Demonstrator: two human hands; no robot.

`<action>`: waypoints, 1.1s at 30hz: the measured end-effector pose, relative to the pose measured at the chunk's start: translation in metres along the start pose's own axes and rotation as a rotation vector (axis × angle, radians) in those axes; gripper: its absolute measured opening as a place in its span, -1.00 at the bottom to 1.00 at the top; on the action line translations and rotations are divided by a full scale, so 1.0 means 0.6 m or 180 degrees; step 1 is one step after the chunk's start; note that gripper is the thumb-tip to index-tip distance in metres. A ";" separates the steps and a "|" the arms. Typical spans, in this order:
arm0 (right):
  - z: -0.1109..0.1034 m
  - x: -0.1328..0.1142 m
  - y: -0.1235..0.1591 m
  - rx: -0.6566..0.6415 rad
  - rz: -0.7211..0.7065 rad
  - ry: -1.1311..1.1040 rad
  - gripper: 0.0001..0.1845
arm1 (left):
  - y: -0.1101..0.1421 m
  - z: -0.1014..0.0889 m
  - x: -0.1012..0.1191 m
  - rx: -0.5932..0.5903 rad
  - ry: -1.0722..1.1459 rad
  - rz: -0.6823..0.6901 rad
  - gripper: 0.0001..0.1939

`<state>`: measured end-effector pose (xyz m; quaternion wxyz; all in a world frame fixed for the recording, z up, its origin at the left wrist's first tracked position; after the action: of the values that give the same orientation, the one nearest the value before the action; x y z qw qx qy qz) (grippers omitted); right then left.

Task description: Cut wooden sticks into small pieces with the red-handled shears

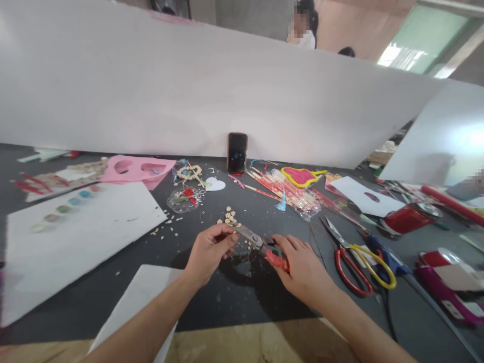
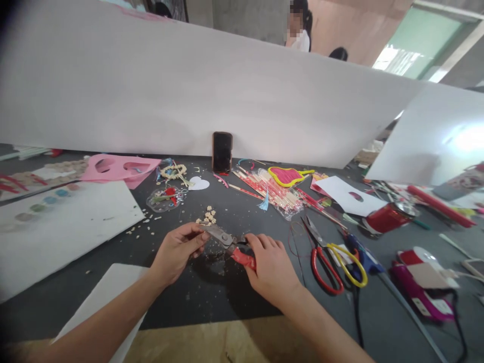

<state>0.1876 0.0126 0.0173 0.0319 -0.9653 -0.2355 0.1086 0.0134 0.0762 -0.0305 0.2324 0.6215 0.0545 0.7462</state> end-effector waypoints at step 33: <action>0.030 0.033 0.001 0.0274 -0.0474 0.0070 -0.42 | -0.001 0.015 0.001 -0.0139 -0.0399 -0.0089 -0.78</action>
<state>0.2009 0.0211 -0.0039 0.0840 -0.9439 -0.3014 0.1054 0.0220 0.0753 -0.0285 0.2592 0.6610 0.0322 0.7035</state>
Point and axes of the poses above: each hand's wrist, its own y-axis away from the middle knuckle, its own z-axis out of the palm, x = y × z, the point moved 7 cm from there along -y, towards the middle knuckle, and after that the axes turned 15 degrees about -z, right-handed, at the moved point
